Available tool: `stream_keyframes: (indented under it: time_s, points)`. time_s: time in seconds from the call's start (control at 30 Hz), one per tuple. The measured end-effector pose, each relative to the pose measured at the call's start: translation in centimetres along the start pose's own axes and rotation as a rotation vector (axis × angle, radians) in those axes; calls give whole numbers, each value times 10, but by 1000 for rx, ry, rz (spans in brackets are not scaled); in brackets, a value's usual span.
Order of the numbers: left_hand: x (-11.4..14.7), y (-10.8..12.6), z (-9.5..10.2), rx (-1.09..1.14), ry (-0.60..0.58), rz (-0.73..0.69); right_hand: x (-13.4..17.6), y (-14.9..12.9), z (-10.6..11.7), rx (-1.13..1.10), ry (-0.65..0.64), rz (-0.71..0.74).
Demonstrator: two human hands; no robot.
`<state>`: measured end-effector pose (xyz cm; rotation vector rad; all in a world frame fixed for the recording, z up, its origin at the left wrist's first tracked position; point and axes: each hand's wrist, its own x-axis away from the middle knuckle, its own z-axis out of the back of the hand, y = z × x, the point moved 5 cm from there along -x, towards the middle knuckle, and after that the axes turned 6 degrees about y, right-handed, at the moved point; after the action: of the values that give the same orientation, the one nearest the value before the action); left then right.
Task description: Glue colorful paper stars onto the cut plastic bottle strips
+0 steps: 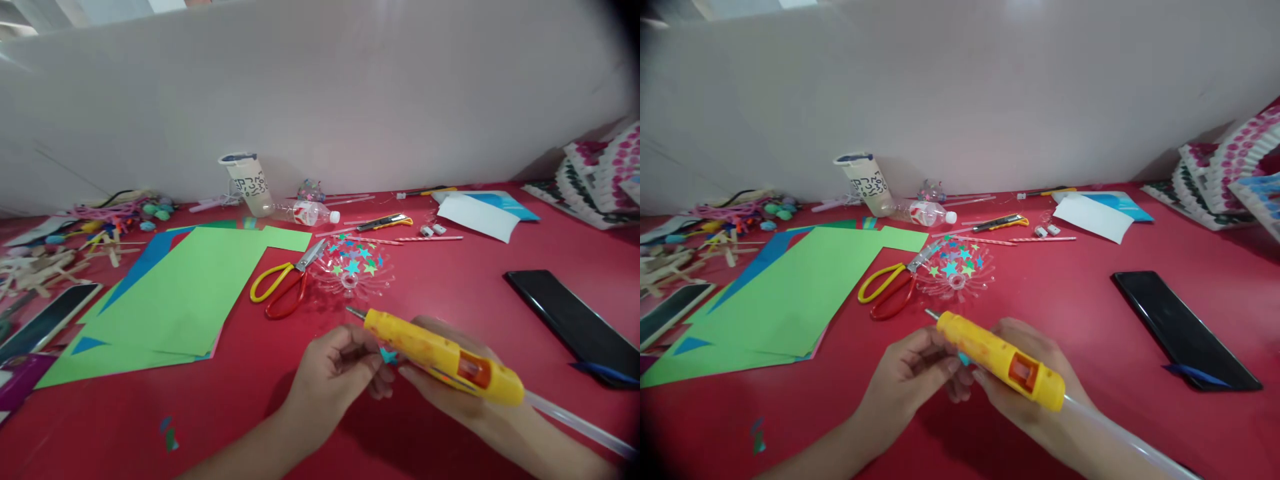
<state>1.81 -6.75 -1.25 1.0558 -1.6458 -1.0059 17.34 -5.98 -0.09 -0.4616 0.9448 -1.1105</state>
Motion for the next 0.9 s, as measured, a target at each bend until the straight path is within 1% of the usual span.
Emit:
stream_keyframes:
  time_s: [0.07,0.2,0.3,0.47,0.57,0.67,0.77,0.8,0.9]
  points:
    - [2,-5,-4,23,-18,26,0,-4,-3,13,-31,36]
    - [2,-8,-6,44,-9,41,0,-7,-2,30,-2,70]
    - [0,-9,-6,23,-6,68,1,-7,-2,20,-18,95]
    - [-1,-8,-3,-21,80,69,0,-12,2,0,-31,120]
    - [0,-7,-7,-25,26,96,-2,-18,3,-53,-67,179]
    - [0,-4,-10,41,-7,77,-3,-21,0,-140,-87,232]
    - [1,-5,-10,79,17,79,-2,-22,-2,-202,-93,244]
    - [1,-6,-9,73,22,85,-2,-23,-3,-217,-115,239]
    - [-1,-4,-3,16,45,77,-2,-22,1,-194,-151,172]
